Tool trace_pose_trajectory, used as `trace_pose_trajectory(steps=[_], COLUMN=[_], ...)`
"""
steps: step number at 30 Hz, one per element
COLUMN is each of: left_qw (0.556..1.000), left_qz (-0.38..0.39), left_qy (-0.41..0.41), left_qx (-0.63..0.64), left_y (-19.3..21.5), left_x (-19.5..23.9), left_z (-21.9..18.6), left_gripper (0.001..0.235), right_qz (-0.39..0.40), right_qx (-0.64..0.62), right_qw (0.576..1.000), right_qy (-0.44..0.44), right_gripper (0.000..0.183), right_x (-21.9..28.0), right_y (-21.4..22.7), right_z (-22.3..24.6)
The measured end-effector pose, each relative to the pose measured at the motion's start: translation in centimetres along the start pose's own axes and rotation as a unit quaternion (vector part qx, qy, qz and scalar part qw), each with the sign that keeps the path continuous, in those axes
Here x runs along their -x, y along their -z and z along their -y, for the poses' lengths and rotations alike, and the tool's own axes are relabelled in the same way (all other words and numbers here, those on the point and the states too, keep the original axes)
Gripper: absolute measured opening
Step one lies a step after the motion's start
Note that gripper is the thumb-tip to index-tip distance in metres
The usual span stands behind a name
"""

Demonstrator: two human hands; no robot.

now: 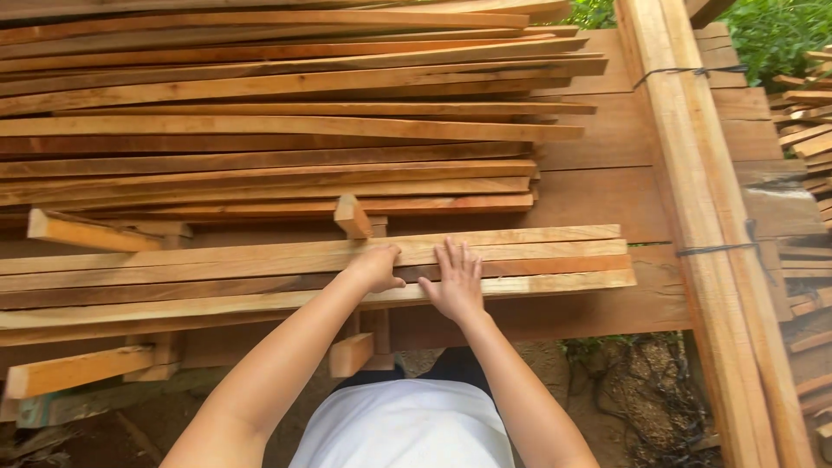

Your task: The person stacks thin wooden planks on a wooden workbench, aligning them carefully by hand. They then secure the stack using a black strap, wrapping it around the wood and tying it.

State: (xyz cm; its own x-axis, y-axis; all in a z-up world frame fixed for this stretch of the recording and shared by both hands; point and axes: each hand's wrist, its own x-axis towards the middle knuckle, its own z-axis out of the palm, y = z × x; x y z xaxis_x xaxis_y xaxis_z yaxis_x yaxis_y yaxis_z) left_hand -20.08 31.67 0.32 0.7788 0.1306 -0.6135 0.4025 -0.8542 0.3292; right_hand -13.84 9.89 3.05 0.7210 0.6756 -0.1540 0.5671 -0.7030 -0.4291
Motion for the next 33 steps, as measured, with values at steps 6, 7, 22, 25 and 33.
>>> trace_pose_trajectory(steps=[6, 7, 22, 25, 33], left_qw=[0.986, 0.985, 0.98, 0.978, 0.965], left_qz=[-0.125, -0.129, -0.164, -0.18, -0.228], left_qy=[-0.102, -0.104, -0.092, -0.094, -0.121], left_qx=[-0.042, -0.042, -0.06, -0.052, -0.055], left_y=[3.1, 3.2, -2.0, -2.7, -0.9], left_x=[8.2, 8.9, 12.0, 11.6, 14.0], left_z=[0.0, -0.1, 1.7, 2.5, 8.5], left_gripper=[0.065, 0.065, 0.072, 0.073, 0.075], right_qz=[0.05, 0.047, 0.063, 0.036, 0.156], right_qx=[0.014, 0.017, 0.032, 0.018, -0.184], right_qw=[0.998, 0.998, 0.997, 0.999, 0.97], right_qy=[-0.039, -0.039, -0.045, -0.035, -0.028], right_gripper=[0.079, 0.079, 0.077, 0.077, 0.062], right_x=[0.5, 0.2, 0.8, 0.5, -2.7], right_y=[-0.1, -0.1, -0.2, -0.2, 2.9], right_z=[0.6, 0.7, 0.8, 1.2, 9.4])
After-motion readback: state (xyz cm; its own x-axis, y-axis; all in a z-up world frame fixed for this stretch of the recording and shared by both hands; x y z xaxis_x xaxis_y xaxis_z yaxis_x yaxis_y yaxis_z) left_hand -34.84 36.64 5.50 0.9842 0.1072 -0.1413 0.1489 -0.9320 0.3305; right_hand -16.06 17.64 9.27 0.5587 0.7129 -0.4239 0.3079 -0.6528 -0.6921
